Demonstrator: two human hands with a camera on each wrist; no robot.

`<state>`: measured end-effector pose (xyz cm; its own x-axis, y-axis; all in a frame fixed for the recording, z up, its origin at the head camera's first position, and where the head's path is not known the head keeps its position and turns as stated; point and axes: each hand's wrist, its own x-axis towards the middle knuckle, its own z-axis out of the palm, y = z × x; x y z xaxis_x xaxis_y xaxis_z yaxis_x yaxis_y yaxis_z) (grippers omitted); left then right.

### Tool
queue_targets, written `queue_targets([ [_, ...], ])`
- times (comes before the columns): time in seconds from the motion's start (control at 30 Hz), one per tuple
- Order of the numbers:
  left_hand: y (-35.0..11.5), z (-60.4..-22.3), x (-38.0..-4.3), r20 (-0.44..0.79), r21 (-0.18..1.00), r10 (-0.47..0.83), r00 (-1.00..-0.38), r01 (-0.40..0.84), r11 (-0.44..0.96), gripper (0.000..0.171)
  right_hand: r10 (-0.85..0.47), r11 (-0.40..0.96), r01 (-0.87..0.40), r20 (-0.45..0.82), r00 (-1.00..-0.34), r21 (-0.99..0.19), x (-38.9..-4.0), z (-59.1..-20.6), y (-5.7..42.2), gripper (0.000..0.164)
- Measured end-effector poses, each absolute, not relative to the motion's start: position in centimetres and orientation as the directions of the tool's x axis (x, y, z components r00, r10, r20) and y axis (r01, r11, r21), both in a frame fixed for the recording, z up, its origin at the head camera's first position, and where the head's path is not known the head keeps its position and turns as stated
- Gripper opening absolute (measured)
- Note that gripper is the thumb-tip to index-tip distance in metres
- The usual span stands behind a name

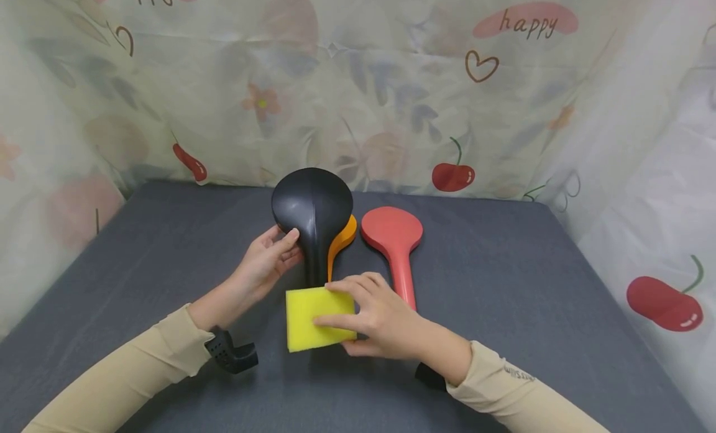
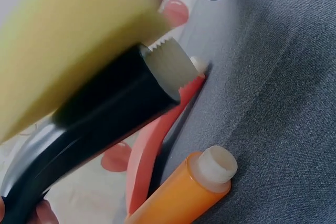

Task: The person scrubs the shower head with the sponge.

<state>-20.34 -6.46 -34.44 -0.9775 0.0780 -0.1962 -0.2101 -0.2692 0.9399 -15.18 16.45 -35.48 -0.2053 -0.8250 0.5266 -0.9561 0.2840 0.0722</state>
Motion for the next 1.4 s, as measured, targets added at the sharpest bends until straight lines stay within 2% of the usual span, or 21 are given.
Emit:
queue_targets([
  [0.13,-6.6,-34.6,-20.3,-0.201,0.94,0.098,-0.975,-0.22,-0.261,0.045,-0.76,0.377,-0.925,0.586,-0.28,0.046,-16.4,-35.0,16.6,0.05],
  [0.23,-6.5,-34.7,-20.2,-0.203,0.941,0.122,-0.972,-0.228,-0.251,0.044,-0.693,0.448,-0.894,0.631,-0.35,-0.004,-17.3,-34.8,16.7,0.053],
  [0.33,-6.4,-34.8,-20.0,-0.195,0.941,0.14,-0.971,-0.225,-0.252,0.042,-0.645,0.481,-0.875,0.655,-0.393,-0.051,-17.7,-35.0,16.8,0.057],
  [0.47,-6.4,-34.9,-20.0,-0.177,0.941,0.136,-0.975,-0.208,-0.266,0.042,-0.658,0.459,-0.887,0.652,-0.376,-0.048,-17.2,-35.4,16.8,0.054],
  [0.63,-6.5,-34.8,-20.1,-0.163,0.946,0.092,-0.982,-0.182,-0.267,0.045,-0.74,0.384,-0.923,0.597,-0.309,-0.002,-15.8,-35.9,16.5,0.043],
  [0.73,-6.7,-34.7,-20.2,-0.164,0.947,0.076,-0.984,-0.178,-0.266,0.048,-0.779,0.336,-0.941,0.569,-0.263,0.026,-15.1,-36.1,16.4,0.044],
  [0.83,-6.8,-34.7,-20.2,-0.167,0.946,0.075,-0.983,-0.181,-0.268,0.05,-0.788,0.323,-0.946,0.563,-0.248,0.035,-14.9,-36.2,16.3,0.046],
  [1.0,-6.8,-34.6,-20.1,-0.156,0.941,0.104,-0.982,-0.18,-0.286,0.052,-0.728,0.402,-0.916,0.608,-0.316,0.006,-15.7,-36.1,16.1,0.05],
  [1.2,-6.6,-34.4,-19.9,-0.139,0.93,0.152,-0.979,-0.182,-0.32,0.048,-0.576,0.529,-0.844,0.696,-0.428,-0.081,-17.0,-36.0,15.9,0.059],
  [1.4,-6.4,-34.4,-19.7,-0.145,0.929,0.162,-0.976,-0.191,-0.316,0.042,-0.544,0.534,-0.831,0.689,-0.479,-0.157,-17.3,-35.7,15.7,0.058],
])
